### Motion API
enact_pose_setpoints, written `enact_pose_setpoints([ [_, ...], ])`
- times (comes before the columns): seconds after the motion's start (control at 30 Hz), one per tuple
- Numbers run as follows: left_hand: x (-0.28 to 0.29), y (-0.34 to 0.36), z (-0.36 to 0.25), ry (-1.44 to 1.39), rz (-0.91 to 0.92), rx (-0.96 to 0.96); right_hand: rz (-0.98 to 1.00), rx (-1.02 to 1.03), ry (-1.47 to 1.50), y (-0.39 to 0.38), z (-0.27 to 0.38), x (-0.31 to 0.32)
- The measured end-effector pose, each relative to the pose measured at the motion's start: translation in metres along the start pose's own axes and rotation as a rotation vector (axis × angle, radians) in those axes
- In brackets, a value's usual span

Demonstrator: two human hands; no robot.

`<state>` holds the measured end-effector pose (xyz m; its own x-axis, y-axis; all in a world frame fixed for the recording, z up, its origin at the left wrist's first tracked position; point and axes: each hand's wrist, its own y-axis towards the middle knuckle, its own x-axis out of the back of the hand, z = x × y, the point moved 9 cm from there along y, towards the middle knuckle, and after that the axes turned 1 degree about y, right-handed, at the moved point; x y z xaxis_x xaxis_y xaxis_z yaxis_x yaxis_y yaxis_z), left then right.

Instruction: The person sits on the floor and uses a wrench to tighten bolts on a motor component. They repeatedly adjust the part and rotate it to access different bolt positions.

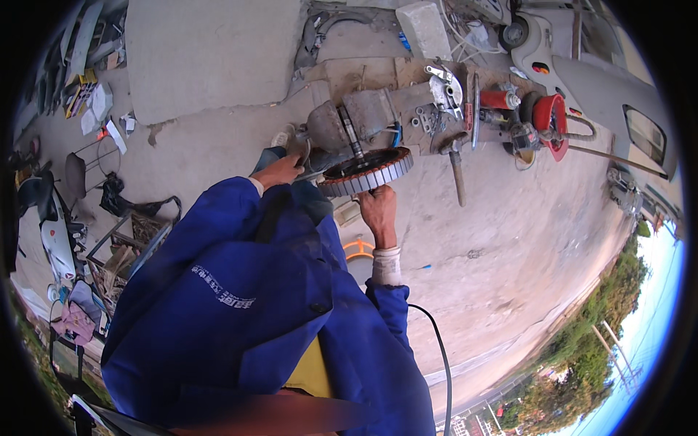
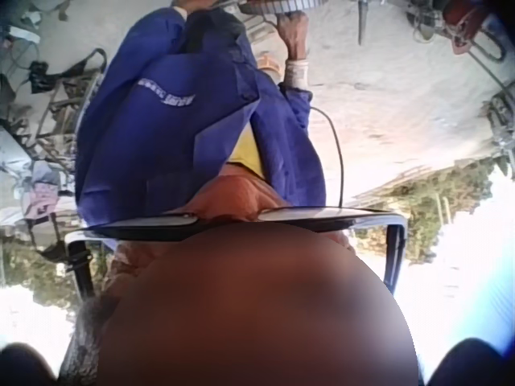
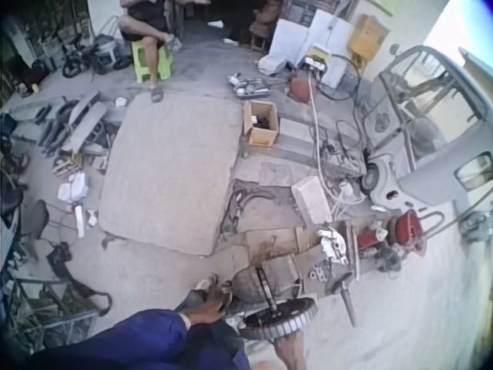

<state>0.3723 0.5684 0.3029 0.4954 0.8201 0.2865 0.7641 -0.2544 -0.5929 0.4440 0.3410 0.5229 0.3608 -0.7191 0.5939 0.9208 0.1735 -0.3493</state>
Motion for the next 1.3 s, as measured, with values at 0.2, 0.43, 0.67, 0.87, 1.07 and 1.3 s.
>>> enact_pose_setpoints([
  [0.2, -0.032, -0.046, -0.034, -0.428, 0.189, 0.108, 0.036, -0.074, -0.061, 0.001, -0.019, -0.005],
  [0.43, 0.052, -0.137, -0.129, -1.02, 0.103, 0.317, -0.001, -0.066, -0.017, -0.001, -0.01, -0.006],
  [0.67, 0.214, -0.127, -0.188, -1.428, -0.184, -0.149, -0.016, -0.008, 0.035, -0.002, -0.02, -0.009],
  [0.87, 0.246, -0.031, -0.171, -0.844, -0.571, -0.427, 0.005, -0.07, 0.047, -0.004, -0.014, -0.006],
  [1.07, 0.17, 0.076, -0.011, -0.185, -0.261, -0.095, -0.014, -0.06, 0.045, -0.006, -0.014, -0.007],
  [1.3, 0.036, 0.043, 0.06, -0.362, 0.083, 0.148, -0.043, -0.033, 0.065, -0.009, -0.002, -0.003],
])
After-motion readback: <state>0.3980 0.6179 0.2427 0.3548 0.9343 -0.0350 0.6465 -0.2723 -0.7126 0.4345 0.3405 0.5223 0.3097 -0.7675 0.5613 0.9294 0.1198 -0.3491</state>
